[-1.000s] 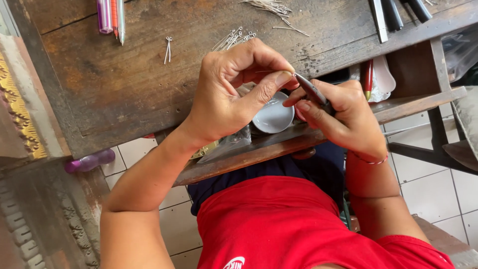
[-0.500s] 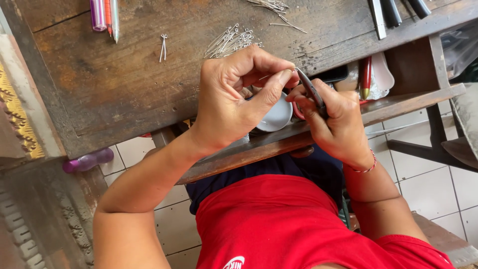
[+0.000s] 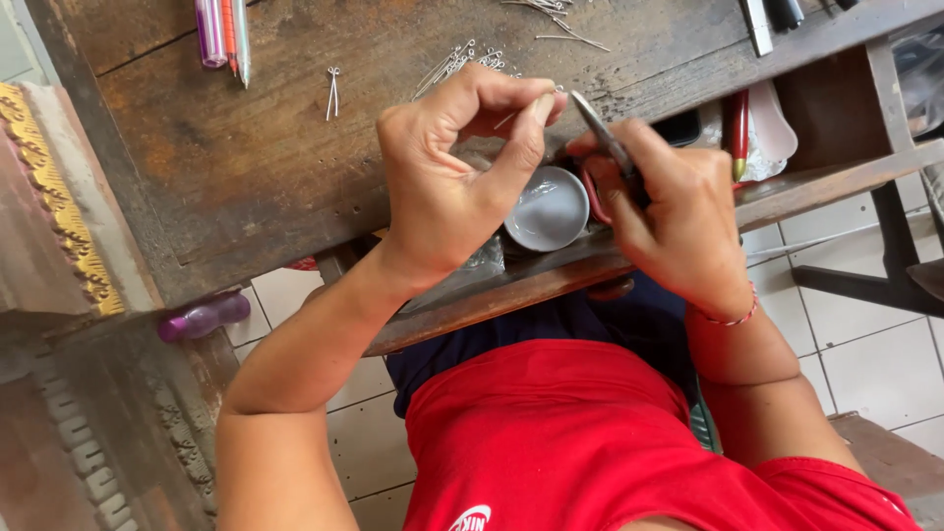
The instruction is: Using pliers to bend and shape small silver wires into jewelry pins at a workbench.
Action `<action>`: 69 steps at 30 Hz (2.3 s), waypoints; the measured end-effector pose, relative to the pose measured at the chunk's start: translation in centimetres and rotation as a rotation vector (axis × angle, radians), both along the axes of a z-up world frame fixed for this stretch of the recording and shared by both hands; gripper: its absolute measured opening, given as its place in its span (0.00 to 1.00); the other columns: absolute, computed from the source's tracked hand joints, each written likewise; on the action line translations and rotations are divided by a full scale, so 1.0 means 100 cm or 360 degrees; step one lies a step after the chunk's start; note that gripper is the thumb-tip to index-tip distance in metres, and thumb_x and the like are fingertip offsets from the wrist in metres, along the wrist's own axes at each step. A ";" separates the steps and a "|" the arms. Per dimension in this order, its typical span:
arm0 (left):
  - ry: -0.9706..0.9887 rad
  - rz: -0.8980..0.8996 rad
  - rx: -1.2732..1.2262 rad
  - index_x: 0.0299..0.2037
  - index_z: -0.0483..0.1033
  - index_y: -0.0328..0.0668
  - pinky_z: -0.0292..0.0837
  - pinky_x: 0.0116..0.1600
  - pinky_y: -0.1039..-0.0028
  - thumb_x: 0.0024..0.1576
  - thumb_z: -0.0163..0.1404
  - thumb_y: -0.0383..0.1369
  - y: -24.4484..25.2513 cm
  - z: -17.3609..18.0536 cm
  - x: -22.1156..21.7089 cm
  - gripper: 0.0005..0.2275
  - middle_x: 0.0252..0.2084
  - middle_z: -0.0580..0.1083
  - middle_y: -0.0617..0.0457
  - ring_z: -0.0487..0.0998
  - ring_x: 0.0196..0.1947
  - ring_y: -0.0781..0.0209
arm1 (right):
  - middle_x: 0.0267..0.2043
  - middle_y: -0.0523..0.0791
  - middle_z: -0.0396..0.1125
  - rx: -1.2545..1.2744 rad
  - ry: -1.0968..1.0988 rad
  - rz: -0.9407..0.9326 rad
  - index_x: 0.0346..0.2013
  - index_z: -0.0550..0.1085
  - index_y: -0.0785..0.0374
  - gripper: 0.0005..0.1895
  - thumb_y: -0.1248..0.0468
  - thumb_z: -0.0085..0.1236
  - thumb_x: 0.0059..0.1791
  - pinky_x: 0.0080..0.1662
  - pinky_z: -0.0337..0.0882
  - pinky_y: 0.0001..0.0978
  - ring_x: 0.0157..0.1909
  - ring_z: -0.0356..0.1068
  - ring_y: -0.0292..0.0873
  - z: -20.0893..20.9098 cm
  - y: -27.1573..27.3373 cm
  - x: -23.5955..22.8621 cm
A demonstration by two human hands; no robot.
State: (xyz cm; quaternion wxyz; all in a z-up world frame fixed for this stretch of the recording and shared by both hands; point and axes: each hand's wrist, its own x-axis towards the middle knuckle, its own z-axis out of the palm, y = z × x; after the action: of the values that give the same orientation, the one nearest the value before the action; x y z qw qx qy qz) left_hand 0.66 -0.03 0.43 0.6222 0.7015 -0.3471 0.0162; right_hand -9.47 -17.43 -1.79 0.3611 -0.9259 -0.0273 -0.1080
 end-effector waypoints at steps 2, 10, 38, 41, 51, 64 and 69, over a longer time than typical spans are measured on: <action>0.0129 0.0036 -0.0170 0.41 0.76 0.32 0.84 0.49 0.77 0.63 0.53 0.21 0.000 0.006 -0.003 0.00 0.39 0.80 0.45 0.86 0.43 0.57 | 0.24 0.39 0.59 -0.0009 -0.0168 -0.0174 0.49 0.75 0.64 0.08 0.75 0.49 0.60 0.32 0.56 0.32 0.22 0.53 0.38 0.003 -0.003 -0.005; 0.0504 -0.0107 -0.0334 0.42 0.75 0.33 0.86 0.52 0.76 0.63 0.53 0.22 -0.004 0.003 -0.015 0.01 0.42 0.81 0.40 0.86 0.42 0.57 | 0.36 0.50 0.59 -0.0287 -0.0680 -0.0270 0.52 0.75 0.70 0.18 0.80 0.52 0.49 0.44 0.58 0.46 0.38 0.55 0.53 -0.005 0.002 0.001; 0.1196 -0.0329 -0.0775 0.43 0.80 0.34 0.87 0.57 0.69 0.62 0.57 0.23 -0.008 -0.018 -0.023 0.02 0.44 0.81 0.44 0.85 0.45 0.54 | 0.33 0.49 0.51 -0.0460 -0.0874 -0.0580 0.60 0.77 0.68 0.16 0.72 0.57 0.57 0.40 0.57 0.47 0.34 0.52 0.52 -0.031 0.015 0.011; 0.1144 -0.0257 -0.0663 0.42 0.81 0.35 0.87 0.51 0.76 0.61 0.58 0.24 -0.008 -0.017 -0.021 0.03 0.42 0.82 0.46 0.85 0.42 0.61 | 0.32 0.48 0.52 -0.0405 -0.0847 -0.0546 0.59 0.78 0.70 0.20 0.77 0.52 0.52 0.40 0.58 0.45 0.33 0.53 0.52 -0.029 0.014 0.012; 0.0718 -0.0103 -0.0460 0.42 0.78 0.34 0.86 0.54 0.77 0.62 0.54 0.21 -0.004 -0.001 -0.010 0.02 0.43 0.81 0.40 0.85 0.45 0.58 | 0.44 0.45 0.71 0.0164 -0.0340 -0.0205 0.63 0.75 0.72 0.16 0.77 0.62 0.60 0.36 0.58 0.29 0.28 0.54 0.37 0.004 0.001 -0.003; 0.0314 0.0068 -0.0234 0.42 0.78 0.32 0.85 0.52 0.77 0.61 0.54 0.20 -0.005 0.000 -0.011 0.02 0.42 0.81 0.42 0.86 0.43 0.59 | 0.48 0.53 0.76 -0.0238 -0.0431 -0.0089 0.62 0.73 0.71 0.13 0.74 0.53 0.62 0.40 0.68 0.39 0.39 0.75 0.51 0.012 0.011 0.002; 0.0287 0.0117 -0.0215 0.42 0.79 0.33 0.83 0.50 0.79 0.61 0.56 0.20 -0.005 -0.003 -0.010 0.03 0.41 0.82 0.45 0.85 0.41 0.63 | 0.51 0.54 0.77 -0.0319 -0.0446 -0.0086 0.61 0.74 0.71 0.13 0.73 0.54 0.61 0.40 0.69 0.41 0.42 0.76 0.53 0.010 0.014 0.003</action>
State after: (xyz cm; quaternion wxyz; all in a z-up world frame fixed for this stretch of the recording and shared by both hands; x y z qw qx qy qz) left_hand -0.38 -0.55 0.11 0.6957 0.6689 -0.2619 -0.0009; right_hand -9.15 -16.04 -0.79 0.2565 -0.9335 -0.0630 -0.2425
